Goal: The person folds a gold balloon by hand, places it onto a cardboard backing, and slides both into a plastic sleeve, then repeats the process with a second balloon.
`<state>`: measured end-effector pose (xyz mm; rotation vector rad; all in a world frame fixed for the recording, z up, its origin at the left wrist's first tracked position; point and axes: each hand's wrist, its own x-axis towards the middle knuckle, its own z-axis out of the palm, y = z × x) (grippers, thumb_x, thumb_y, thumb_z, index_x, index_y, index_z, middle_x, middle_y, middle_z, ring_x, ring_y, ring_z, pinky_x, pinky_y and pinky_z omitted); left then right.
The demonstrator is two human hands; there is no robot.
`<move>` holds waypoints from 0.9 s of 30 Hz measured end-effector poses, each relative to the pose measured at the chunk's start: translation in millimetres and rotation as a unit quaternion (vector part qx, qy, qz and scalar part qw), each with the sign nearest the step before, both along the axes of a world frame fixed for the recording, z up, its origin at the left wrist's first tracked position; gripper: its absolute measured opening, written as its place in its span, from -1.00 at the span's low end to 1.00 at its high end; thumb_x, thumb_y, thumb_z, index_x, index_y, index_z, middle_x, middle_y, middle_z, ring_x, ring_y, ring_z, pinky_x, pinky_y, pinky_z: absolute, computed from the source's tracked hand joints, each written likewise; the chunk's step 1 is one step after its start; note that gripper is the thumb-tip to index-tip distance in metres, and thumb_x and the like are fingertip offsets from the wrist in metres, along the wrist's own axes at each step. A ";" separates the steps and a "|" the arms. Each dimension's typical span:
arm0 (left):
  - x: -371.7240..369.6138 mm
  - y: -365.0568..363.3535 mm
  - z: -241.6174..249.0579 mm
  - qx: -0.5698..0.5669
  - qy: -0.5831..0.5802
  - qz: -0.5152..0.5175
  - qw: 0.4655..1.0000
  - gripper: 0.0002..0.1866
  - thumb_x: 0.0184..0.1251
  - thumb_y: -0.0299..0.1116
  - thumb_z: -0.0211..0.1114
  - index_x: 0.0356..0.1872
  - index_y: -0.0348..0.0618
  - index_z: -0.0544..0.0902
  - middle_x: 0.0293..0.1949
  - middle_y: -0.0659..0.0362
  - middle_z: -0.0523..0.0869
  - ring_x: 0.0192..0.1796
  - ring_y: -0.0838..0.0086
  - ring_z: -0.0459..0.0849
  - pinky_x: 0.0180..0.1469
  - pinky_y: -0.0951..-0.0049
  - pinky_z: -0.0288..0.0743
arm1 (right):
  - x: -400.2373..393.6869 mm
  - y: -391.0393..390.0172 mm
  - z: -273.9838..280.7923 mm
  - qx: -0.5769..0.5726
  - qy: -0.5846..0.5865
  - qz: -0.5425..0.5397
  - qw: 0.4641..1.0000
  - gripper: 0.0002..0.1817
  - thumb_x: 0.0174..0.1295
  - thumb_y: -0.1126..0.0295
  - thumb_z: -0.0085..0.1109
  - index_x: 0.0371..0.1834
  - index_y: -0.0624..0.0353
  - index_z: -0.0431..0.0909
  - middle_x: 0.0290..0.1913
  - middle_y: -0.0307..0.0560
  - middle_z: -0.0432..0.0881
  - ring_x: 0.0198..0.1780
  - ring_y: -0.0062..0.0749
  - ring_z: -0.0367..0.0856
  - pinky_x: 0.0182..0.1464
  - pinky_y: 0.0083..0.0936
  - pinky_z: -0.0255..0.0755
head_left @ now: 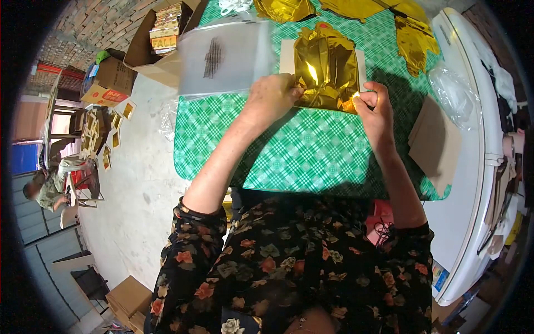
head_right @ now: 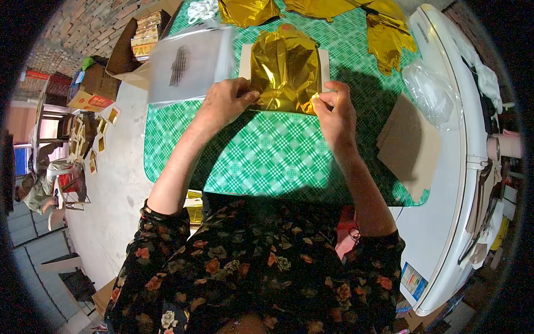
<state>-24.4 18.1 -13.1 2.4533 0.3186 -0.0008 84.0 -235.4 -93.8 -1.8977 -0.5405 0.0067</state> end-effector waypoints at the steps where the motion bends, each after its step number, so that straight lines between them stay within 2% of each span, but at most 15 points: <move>1: 0.2 0.6 -2.7 -0.003 -0.009 0.000 1.000 -0.65 0.52 -0.18 0.43 0.01 -0.32 0.78 -0.19 -0.17 0.86 -0.13 -0.03 0.84 -0.01 0.06 0.64 | 0.1 0.1 -0.6 -0.002 -0.003 -0.003 1.000 -0.50 0.39 0.58 0.41 0.29 0.22 0.38 -0.18 0.01 0.80 -0.16 -0.35 0.81 -0.09 -0.40 0.68; 12: 5.4 -0.2 -15.8 0.001 -0.046 0.010 0.999 -0.68 0.52 -0.21 0.42 -0.09 -0.35 0.74 -0.23 -0.19 0.83 -0.15 -0.12 0.81 -0.05 0.00 0.62 | -6.8 6.3 12.7 -0.047 -0.069 -0.021 0.996 -0.49 0.39 0.59 0.38 0.31 0.13 0.35 -0.19 0.05 0.80 -0.20 -0.23 0.86 -0.16 -0.34 0.70; 15: 8.1 -0.2 -17.2 0.022 -0.031 0.009 0.999 -0.68 0.53 -0.21 0.41 -0.06 -0.34 0.75 -0.22 -0.19 0.84 -0.13 -0.11 0.82 -0.04 0.00 0.62 | -7.0 7.2 16.5 -0.058 -0.075 -0.020 0.995 -0.48 0.39 0.59 0.38 0.32 0.13 0.34 -0.18 0.06 0.81 -0.19 -0.21 0.88 -0.17 -0.33 0.70; 18: 4.7 -0.9 -17.6 -0.018 -0.054 0.015 0.998 -0.69 0.55 -0.20 0.41 -0.03 -0.32 0.75 -0.21 -0.19 0.84 -0.12 -0.10 0.83 -0.04 0.01 0.63 | -6.8 4.3 14.5 -0.059 -0.103 -0.008 0.993 -0.46 0.38 0.60 0.38 0.33 0.16 0.33 -0.18 0.08 0.81 -0.19 -0.20 0.88 -0.17 -0.33 0.70; 19: 3.3 -1.7 -17.8 -0.025 -0.058 0.026 0.998 -0.68 0.56 -0.20 0.41 -0.03 -0.32 0.74 -0.22 -0.17 0.85 -0.13 -0.08 0.83 -0.06 0.02 0.63 | -7.1 3.9 13.5 -0.057 -0.115 -0.003 0.992 -0.46 0.37 0.61 0.38 0.33 0.17 0.33 -0.17 0.08 0.81 -0.19 -0.19 0.88 -0.18 -0.33 0.70; 22: 0.7 -2.7 -20.0 -0.049 -0.069 0.047 0.995 -0.67 0.57 -0.18 0.41 -0.01 -0.31 0.74 -0.25 -0.13 0.84 -0.19 -0.01 0.82 -0.10 0.06 0.62 | -9.8 4.8 13.9 0.002 -0.055 0.016 0.998 -0.44 0.36 0.62 0.40 0.34 0.21 0.33 -0.17 0.07 0.80 -0.18 -0.22 0.87 -0.17 -0.34 0.70; 27: -2.4 -4.2 -18.0 -0.097 -0.093 0.048 0.990 -0.65 0.56 -0.14 0.44 0.00 -0.28 0.73 -0.30 -0.05 0.82 -0.32 0.17 0.74 -0.18 0.13 0.58 | -6.0 -1.2 16.9 -0.016 -0.047 0.042 0.998 -0.40 0.33 0.64 0.42 0.37 0.20 0.34 -0.16 0.03 0.78 -0.18 -0.33 0.83 -0.13 -0.38 0.69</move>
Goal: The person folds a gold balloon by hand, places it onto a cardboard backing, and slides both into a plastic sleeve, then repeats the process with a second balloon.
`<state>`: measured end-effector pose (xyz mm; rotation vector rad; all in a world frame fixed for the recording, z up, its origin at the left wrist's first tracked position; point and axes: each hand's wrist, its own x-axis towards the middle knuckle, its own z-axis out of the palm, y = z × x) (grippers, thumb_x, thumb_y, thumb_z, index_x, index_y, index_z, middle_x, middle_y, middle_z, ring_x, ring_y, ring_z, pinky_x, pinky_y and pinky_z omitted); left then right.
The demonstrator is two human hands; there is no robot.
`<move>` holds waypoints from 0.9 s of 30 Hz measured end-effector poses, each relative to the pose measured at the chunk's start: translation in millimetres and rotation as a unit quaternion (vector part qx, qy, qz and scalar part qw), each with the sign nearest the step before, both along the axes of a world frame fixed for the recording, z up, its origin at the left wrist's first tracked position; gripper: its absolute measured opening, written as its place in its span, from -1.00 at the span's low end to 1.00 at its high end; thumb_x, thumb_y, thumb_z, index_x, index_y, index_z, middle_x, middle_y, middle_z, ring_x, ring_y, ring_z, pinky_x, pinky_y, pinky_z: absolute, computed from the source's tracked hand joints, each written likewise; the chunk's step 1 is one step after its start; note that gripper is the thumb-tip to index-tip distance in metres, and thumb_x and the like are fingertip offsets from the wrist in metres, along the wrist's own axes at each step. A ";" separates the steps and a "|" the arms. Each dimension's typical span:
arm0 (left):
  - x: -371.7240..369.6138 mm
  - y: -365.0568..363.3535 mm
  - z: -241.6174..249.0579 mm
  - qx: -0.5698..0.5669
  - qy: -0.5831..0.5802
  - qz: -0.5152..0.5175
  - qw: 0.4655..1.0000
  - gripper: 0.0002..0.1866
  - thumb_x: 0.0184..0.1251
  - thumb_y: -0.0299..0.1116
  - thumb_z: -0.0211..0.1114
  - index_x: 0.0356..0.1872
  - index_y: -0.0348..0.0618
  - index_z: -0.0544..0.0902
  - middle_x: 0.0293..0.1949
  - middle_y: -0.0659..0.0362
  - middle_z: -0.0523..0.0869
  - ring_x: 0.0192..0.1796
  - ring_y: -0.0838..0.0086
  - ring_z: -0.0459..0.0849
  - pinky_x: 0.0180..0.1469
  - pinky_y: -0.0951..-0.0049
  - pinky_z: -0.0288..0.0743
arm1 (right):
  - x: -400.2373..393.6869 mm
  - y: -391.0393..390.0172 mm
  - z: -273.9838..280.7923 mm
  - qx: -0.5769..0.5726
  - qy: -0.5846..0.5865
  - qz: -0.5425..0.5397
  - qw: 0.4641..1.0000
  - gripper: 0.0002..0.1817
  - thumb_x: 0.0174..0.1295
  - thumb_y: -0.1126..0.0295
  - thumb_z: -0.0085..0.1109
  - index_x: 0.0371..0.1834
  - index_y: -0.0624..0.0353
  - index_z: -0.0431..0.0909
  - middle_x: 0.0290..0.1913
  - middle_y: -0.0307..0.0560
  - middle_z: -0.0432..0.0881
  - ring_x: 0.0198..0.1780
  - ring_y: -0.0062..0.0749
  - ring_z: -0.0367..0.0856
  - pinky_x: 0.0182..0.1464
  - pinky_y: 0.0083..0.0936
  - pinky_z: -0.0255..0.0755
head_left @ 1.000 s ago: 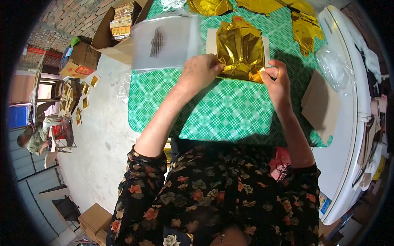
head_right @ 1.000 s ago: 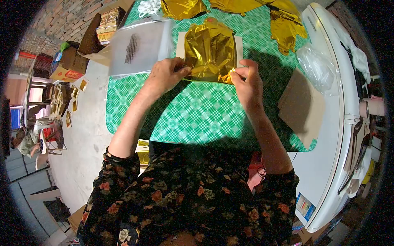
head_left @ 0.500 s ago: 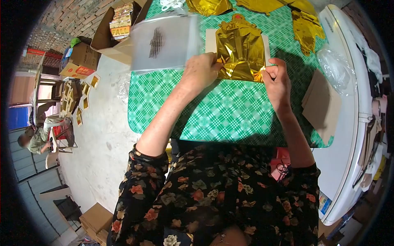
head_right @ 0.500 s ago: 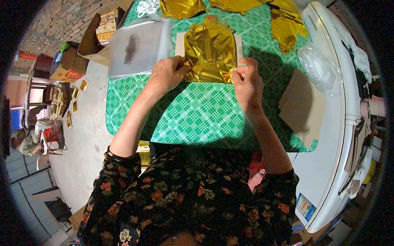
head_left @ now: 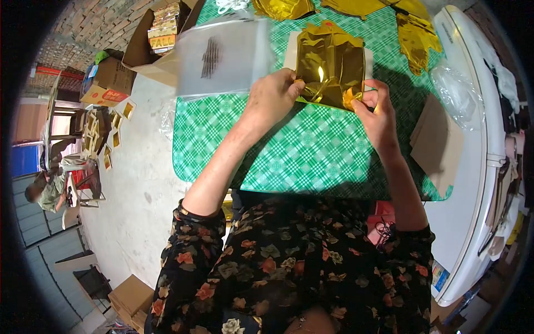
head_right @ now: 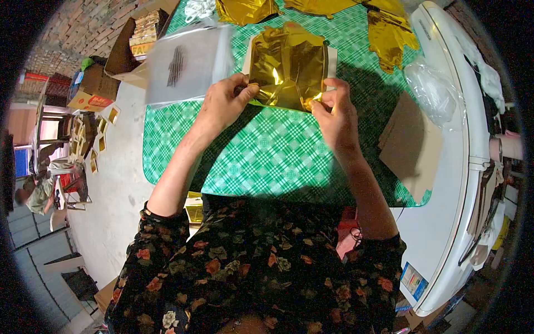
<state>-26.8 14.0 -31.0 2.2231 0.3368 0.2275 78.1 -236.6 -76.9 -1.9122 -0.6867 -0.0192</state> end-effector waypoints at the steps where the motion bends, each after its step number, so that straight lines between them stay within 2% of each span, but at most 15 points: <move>1: -0.8 -0.5 0.3 0.040 -0.022 -0.007 0.999 -0.65 0.56 -0.13 0.44 0.00 -0.27 0.73 -0.31 -0.04 0.82 -0.33 0.19 0.73 -0.19 0.15 0.57 | 2.1 -1.0 -1.9 0.001 -0.002 0.005 1.000 -0.39 0.33 0.65 0.42 0.38 0.20 0.34 -0.17 0.01 0.77 -0.18 -0.36 0.82 -0.12 -0.39 0.69; 3: -1.9 -0.7 0.6 0.120 -0.066 -0.021 0.990 -0.66 0.56 -0.13 0.44 -0.01 -0.26 0.72 -0.31 -0.04 0.82 -0.35 0.24 0.71 -0.21 0.18 0.56 | 6.2 -2.5 -4.8 -0.008 0.001 0.004 1.000 -0.39 0.32 0.65 0.44 0.38 0.19 0.35 -0.18 -0.01 0.77 -0.18 -0.37 0.82 -0.10 -0.40 0.69; 5: -2.0 -0.8 -2.5 0.117 -0.070 -0.018 0.991 -0.67 0.57 -0.14 0.44 -0.01 -0.26 0.71 -0.32 -0.03 0.81 -0.35 0.25 0.71 -0.21 0.20 0.56 | 7.5 -3.0 -6.2 -0.009 0.007 0.001 1.000 -0.39 0.32 0.64 0.45 0.38 0.17 0.36 -0.19 -0.03 0.77 -0.17 -0.38 0.82 -0.09 -0.41 0.70; 9: -0.9 3.2 -12.3 0.031 -0.057 -0.021 0.998 -0.68 0.58 -0.16 0.42 -0.01 -0.25 0.70 -0.35 -0.03 0.80 -0.35 0.25 0.72 -0.21 0.23 0.56 | 5.7 -1.2 -3.6 -0.009 0.015 -0.015 1.000 -0.39 0.31 0.63 0.47 0.36 0.15 0.39 -0.20 -0.06 0.79 -0.19 -0.37 0.82 -0.08 -0.42 0.70; 15: -0.6 1.5 -3.4 0.017 -0.017 -0.011 1.000 -0.70 0.59 -0.19 0.41 -0.02 -0.28 0.70 -0.36 -0.05 0.79 -0.35 0.27 0.72 -0.21 0.22 0.56 | 7.7 -0.1 -1.1 -0.014 0.012 -0.018 1.000 -0.41 0.32 0.61 0.47 0.36 0.14 0.41 -0.24 -0.07 0.79 -0.22 -0.36 0.81 -0.10 -0.41 0.69; 19: 4.5 2.5 -2.7 0.024 -0.005 -0.007 1.000 -0.69 0.58 -0.18 0.40 -0.02 -0.28 0.72 -0.35 -0.08 0.80 -0.34 0.18 0.74 -0.19 0.16 0.57 | 9.5 1.0 4.8 -0.032 0.000 -0.020 0.999 -0.43 0.32 0.58 0.46 0.35 0.17 0.43 -0.26 -0.09 0.77 -0.25 -0.36 0.80 -0.14 -0.40 0.66; 24: 9.6 3.4 -0.8 0.055 0.007 -0.001 0.998 -0.66 0.58 -0.13 0.40 -0.02 -0.27 0.75 -0.30 -0.11 0.84 -0.26 0.04 0.81 -0.13 0.10 0.61 | 13.8 2.6 12.3 -0.038 0.040 -0.025 0.998 -0.45 0.31 0.57 0.45 0.34 0.21 0.45 -0.27 -0.09 0.76 -0.26 -0.34 0.80 -0.16 -0.40 0.65; 27: 10.0 3.9 -2.3 0.052 0.003 -0.001 0.999 -0.66 0.58 -0.13 0.40 -0.01 -0.27 0.75 -0.25 -0.12 0.85 -0.22 0.03 0.83 -0.10 0.10 0.63 | 11.9 2.8 17.5 -0.041 0.038 -0.023 0.998 -0.45 0.32 0.56 0.44 0.34 0.19 0.45 -0.27 -0.09 0.75 -0.26 -0.33 0.81 -0.16 -0.38 0.66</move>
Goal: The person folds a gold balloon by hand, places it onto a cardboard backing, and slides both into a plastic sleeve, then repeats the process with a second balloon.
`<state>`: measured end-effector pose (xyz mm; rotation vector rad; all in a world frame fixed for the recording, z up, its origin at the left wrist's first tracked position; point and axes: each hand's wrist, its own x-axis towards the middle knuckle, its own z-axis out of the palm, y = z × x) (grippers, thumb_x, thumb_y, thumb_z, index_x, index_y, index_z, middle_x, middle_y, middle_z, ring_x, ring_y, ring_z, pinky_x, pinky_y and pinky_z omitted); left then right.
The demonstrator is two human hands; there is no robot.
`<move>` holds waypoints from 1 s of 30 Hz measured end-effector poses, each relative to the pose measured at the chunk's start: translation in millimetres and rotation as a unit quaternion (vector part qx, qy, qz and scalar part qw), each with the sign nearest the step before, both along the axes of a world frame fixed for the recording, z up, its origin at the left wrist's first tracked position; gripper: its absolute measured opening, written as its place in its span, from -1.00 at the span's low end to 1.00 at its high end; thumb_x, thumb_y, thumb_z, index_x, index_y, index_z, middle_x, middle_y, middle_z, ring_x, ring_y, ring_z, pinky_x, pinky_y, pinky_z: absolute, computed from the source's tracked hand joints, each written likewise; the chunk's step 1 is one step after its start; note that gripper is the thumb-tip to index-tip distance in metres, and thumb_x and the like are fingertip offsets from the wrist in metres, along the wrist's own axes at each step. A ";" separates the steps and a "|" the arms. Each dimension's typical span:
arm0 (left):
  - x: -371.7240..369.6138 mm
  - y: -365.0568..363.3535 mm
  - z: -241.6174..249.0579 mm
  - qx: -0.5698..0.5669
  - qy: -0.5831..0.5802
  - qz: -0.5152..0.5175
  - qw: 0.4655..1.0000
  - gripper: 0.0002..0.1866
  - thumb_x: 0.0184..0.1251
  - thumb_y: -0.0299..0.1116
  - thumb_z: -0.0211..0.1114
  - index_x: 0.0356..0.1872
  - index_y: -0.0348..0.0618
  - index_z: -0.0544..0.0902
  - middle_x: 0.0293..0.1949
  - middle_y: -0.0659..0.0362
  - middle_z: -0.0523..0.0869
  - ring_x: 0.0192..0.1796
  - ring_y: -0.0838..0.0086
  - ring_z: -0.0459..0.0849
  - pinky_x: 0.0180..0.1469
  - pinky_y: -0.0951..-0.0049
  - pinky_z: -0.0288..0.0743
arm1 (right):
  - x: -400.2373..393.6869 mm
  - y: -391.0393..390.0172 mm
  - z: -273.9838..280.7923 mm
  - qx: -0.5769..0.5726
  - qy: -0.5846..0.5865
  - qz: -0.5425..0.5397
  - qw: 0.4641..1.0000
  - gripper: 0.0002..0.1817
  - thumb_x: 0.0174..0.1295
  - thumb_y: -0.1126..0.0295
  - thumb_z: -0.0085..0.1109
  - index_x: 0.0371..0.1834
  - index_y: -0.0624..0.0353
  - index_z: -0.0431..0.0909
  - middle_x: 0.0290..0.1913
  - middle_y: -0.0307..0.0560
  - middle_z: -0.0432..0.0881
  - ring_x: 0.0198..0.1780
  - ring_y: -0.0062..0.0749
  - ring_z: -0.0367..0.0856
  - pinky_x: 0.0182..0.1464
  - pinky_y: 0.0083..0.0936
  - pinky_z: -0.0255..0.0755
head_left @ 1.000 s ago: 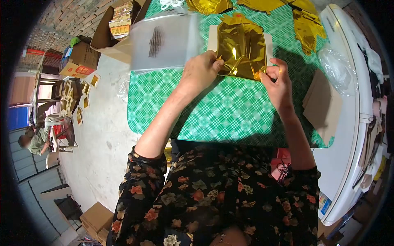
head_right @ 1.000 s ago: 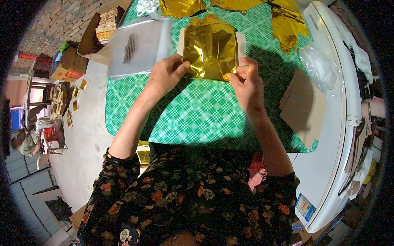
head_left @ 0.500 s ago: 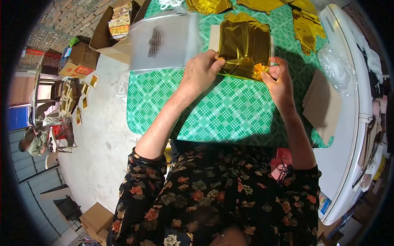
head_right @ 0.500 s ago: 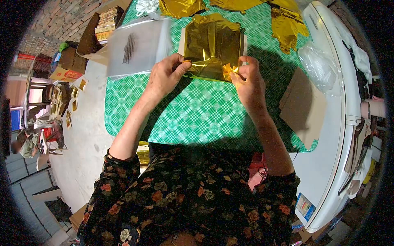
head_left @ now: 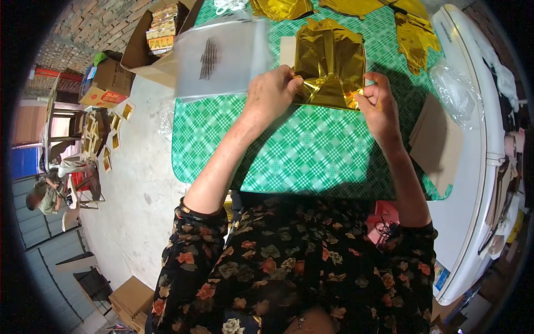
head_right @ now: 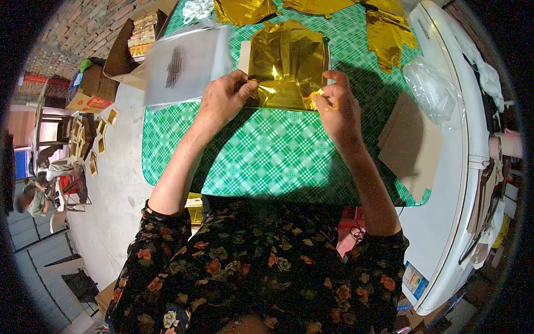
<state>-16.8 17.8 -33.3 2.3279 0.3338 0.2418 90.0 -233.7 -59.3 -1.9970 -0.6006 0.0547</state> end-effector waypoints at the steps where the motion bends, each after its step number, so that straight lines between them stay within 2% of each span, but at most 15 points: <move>1: 0.3 0.3 0.1 0.009 0.002 -0.002 1.000 -0.66 0.57 -0.13 0.40 -0.01 -0.27 0.75 -0.24 -0.12 0.86 -0.21 0.02 0.83 -0.09 0.10 0.63 | -1.0 0.4 1.4 -0.004 -0.002 0.000 1.000 -0.45 0.32 0.56 0.44 0.34 0.17 0.45 -0.27 -0.09 0.75 -0.25 -0.33 0.81 -0.17 -0.37 0.66; 7: 3.8 1.2 -1.0 0.010 0.013 -0.004 1.000 -0.68 0.56 -0.15 0.42 0.00 -0.25 0.74 -0.17 -0.13 0.87 -0.15 -0.02 0.84 -0.06 0.09 0.64 | 0.8 4.0 5.8 -0.047 0.007 -0.020 0.999 -0.41 0.29 0.55 0.46 0.37 0.09 0.45 -0.28 -0.06 0.76 -0.27 -0.22 0.82 -0.19 -0.31 0.68; 13: 5.4 2.5 -0.2 0.026 0.016 -0.010 0.999 -0.69 0.56 -0.18 0.41 0.03 -0.25 0.72 -0.13 -0.15 0.86 -0.08 -0.09 0.84 -0.02 0.04 0.66 | 4.2 3.7 -7.2 -0.037 -0.078 0.001 0.996 -0.51 0.24 0.61 0.47 0.16 0.11 0.45 0.10 0.03 0.75 -0.27 -0.08 0.82 -0.25 -0.30 0.70; 17: 6.3 -0.1 -3.0 0.027 -0.007 -0.011 1.000 -0.71 0.56 -0.22 0.41 0.01 -0.26 0.70 -0.15 -0.18 0.85 -0.04 -0.14 0.82 0.00 0.00 0.66 | 3.2 4.5 -8.8 -0.027 -0.086 0.002 0.996 -0.60 0.23 0.63 0.48 0.00 0.19 0.43 0.27 -0.01 0.70 -0.24 -0.03 0.83 -0.25 -0.31 0.70; 21: 6.8 -3.9 -5.7 0.023 -0.026 0.002 0.999 -0.75 0.54 -0.28 0.42 -0.02 -0.27 0.68 -0.15 -0.20 0.83 -0.03 -0.18 0.80 0.01 -0.03 0.65 | -2.0 7.7 0.2 -0.054 -0.046 -0.012 0.997 -0.70 0.27 0.58 0.46 -0.12 0.25 0.46 0.27 -0.02 0.70 -0.21 0.01 0.83 -0.23 -0.29 0.69; 24: 7.4 -4.9 -11.9 0.074 -0.069 0.007 0.995 -0.78 0.51 -0.34 0.43 -0.03 -0.28 0.68 -0.14 -0.19 0.82 -0.04 -0.18 0.79 0.00 -0.05 0.64 | -3.0 10.3 6.4 -0.069 -0.034 -0.012 0.997 -0.74 0.29 0.55 0.45 -0.19 0.27 0.47 0.27 0.01 0.70 -0.20 0.04 0.83 -0.18 -0.25 0.68; 27: 8.3 -5.6 -16.8 0.085 -0.095 0.020 0.992 -0.75 0.46 -0.37 0.45 0.03 -0.25 0.67 -0.03 -0.17 0.80 -0.02 -0.20 0.77 -0.01 -0.07 0.64 | -0.9 10.3 4.2 -0.072 -0.051 -0.004 0.996 -0.74 0.29 0.56 0.44 -0.16 0.27 0.48 0.27 0.03 0.70 -0.19 0.07 0.83 -0.14 -0.21 0.67; 30: 6.8 -13.0 -11.6 0.106 -0.109 0.036 0.988 -0.63 0.42 -0.39 0.46 0.17 -0.23 0.61 0.15 -0.17 0.73 0.11 -0.20 0.72 0.05 -0.03 0.64 | 2.3 8.6 -5.3 -0.056 -0.087 0.004 0.995 -0.72 0.28 0.57 0.44 -0.08 0.25 0.48 0.23 0.04 0.71 -0.20 0.08 0.82 -0.13 -0.19 0.68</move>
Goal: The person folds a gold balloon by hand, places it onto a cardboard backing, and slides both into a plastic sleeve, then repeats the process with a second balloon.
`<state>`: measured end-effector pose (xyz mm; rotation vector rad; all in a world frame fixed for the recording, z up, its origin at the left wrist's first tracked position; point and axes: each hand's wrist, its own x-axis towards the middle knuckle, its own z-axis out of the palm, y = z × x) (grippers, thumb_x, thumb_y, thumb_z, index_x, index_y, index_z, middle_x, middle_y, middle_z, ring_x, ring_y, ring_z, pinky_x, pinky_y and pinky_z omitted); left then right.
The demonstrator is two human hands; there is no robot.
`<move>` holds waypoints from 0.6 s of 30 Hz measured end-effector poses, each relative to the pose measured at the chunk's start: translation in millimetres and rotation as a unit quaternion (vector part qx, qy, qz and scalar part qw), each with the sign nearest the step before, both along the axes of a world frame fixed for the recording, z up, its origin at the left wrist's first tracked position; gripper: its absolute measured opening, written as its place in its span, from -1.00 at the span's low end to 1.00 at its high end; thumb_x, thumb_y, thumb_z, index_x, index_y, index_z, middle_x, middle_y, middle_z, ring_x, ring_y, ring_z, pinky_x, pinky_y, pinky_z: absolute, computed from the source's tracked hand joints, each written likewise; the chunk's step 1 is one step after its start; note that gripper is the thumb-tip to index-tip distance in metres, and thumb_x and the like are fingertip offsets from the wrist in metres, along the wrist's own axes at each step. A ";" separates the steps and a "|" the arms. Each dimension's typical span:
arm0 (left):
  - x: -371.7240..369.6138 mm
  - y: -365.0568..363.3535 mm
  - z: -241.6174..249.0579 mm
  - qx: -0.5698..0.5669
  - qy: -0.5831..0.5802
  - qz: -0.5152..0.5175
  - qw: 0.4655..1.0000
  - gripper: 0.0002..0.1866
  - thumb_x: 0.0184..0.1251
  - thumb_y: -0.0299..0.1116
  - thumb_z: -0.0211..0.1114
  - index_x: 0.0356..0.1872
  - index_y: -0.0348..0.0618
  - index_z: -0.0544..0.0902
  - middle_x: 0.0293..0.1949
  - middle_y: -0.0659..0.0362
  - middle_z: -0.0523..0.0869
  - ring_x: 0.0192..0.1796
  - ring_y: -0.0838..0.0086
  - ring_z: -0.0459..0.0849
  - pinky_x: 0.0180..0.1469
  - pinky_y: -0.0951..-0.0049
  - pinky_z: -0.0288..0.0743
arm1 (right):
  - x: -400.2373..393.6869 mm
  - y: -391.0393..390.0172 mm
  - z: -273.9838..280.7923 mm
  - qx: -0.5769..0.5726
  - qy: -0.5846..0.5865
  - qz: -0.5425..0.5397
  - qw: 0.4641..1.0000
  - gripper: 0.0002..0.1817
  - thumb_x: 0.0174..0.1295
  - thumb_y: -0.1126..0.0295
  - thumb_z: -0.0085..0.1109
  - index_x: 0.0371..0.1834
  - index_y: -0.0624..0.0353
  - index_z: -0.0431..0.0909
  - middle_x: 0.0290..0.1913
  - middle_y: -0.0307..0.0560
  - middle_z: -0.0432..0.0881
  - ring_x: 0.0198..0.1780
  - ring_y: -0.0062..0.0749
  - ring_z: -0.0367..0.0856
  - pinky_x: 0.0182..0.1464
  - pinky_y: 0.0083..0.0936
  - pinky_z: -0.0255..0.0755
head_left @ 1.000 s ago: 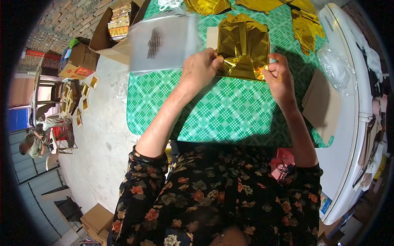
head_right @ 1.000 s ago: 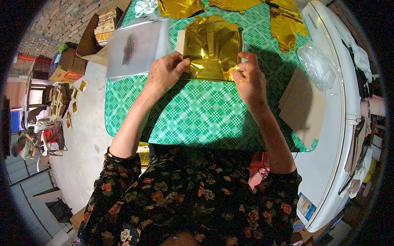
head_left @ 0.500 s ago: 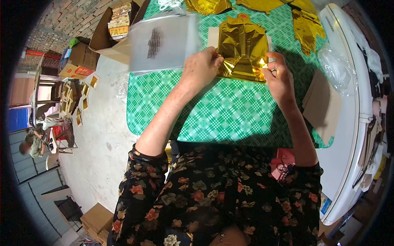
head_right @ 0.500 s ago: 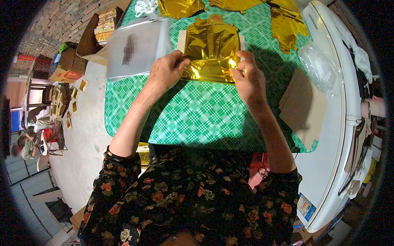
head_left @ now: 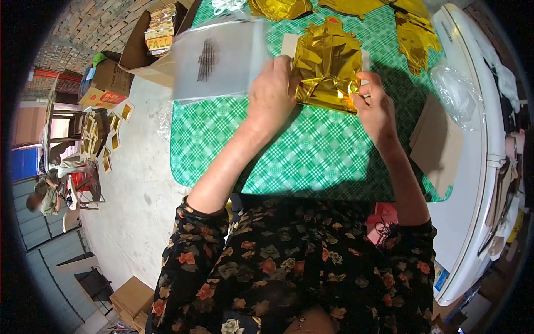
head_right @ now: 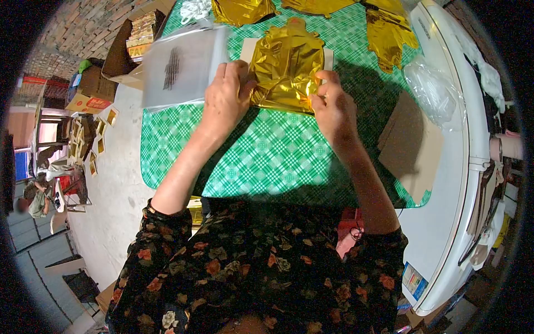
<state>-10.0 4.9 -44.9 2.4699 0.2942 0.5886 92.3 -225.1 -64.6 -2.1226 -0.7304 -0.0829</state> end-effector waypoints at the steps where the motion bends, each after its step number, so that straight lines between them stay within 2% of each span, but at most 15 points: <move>1: -0.3 -1.4 -0.3 0.028 -0.027 -0.015 0.999 -0.57 0.41 -0.37 0.47 0.23 -0.23 0.59 0.22 -0.18 0.68 0.18 -0.20 0.68 0.12 -0.03 0.62 | 1.0 -0.4 -1.4 0.002 -0.001 0.000 1.000 -0.70 0.28 0.58 0.44 -0.06 0.24 0.48 0.21 0.05 0.71 -0.21 0.08 0.82 -0.13 -0.19 0.68; 3: -1.0 -4.3 -2.1 0.084 -0.081 -0.046 0.992 -0.45 0.41 -0.33 0.48 0.35 -0.22 0.53 0.36 -0.20 0.58 0.34 -0.21 0.61 0.27 -0.02 0.59 | 0.4 0.2 0.7 0.001 0.012 -0.003 1.000 -0.66 0.27 0.58 0.44 0.00 0.22 0.48 0.17 0.06 0.73 -0.22 0.08 0.81 -0.14 -0.18 0.68; 6: -1.3 -17.6 -3.1 0.150 -0.100 -0.103 0.978 -0.35 0.43 -0.23 0.48 0.45 -0.25 0.49 0.49 -0.23 0.45 0.56 -0.21 0.40 0.52 -0.06 0.42 | 0.3 -0.4 -1.1 0.004 0.016 -0.004 1.000 -0.60 0.27 0.57 0.44 0.11 0.19 0.48 0.04 0.04 0.76 -0.25 0.05 0.81 -0.15 -0.18 0.67; 7: -1.0 -18.3 -12.2 0.164 -0.065 -0.130 0.976 -0.25 0.48 -0.02 0.42 0.56 -0.14 0.44 0.62 -0.23 0.30 0.69 -0.20 0.21 0.66 -0.16 0.19 | 0.7 0.0 -1.5 0.008 0.011 -0.003 1.000 -0.58 0.28 0.57 0.43 0.15 0.18 0.48 -0.02 0.04 0.78 -0.26 0.04 0.81 -0.16 -0.18 0.67; 10: -5.9 -27.7 -18.7 0.194 -0.030 -0.145 0.970 -0.19 0.50 0.15 0.34 0.63 -0.02 0.40 0.68 -0.23 0.22 0.74 -0.21 0.09 0.70 -0.23 0.06 | -3.1 1.1 4.4 -0.004 0.034 -0.015 0.999 -0.48 0.29 0.56 0.41 0.29 0.12 0.45 -0.17 0.00 0.78 -0.29 -0.01 0.80 -0.19 -0.19 0.65; 11: -5.4 -27.5 -23.1 0.204 -0.004 -0.145 0.968 -0.15 0.52 0.28 0.25 0.68 0.08 0.36 0.70 -0.25 0.16 0.75 -0.23 0.04 0.72 -0.27 -0.04 | -3.2 0.6 4.7 -0.007 0.033 -0.015 0.999 -0.46 0.30 0.56 0.40 0.32 0.11 0.44 -0.21 -0.01 0.77 -0.29 -0.02 0.80 -0.20 -0.19 0.65; 13: -5.1 -29.1 -24.0 0.212 0.004 -0.138 0.968 -0.15 0.53 0.31 0.22 0.68 0.09 0.36 0.70 -0.26 0.17 0.74 -0.27 0.05 0.72 -0.27 -0.05 | -3.5 0.6 4.2 -0.012 0.030 -0.014 0.999 -0.42 0.30 0.55 0.39 0.38 0.08 0.42 -0.29 -0.03 0.76 -0.30 -0.04 0.80 -0.22 -0.20 0.64; 18: -5.1 -30.8 -24.2 0.231 0.026 -0.127 0.964 -0.16 0.55 0.36 0.16 0.69 0.16 0.35 0.68 -0.30 0.20 0.72 -0.35 0.05 0.73 -0.29 -0.09 | -2.5 0.0 1.2 0.004 0.015 -0.003 1.000 -0.43 0.31 0.55 0.39 0.37 0.10 0.42 -0.31 -0.03 0.76 -0.32 -0.04 0.80 -0.22 -0.20 0.64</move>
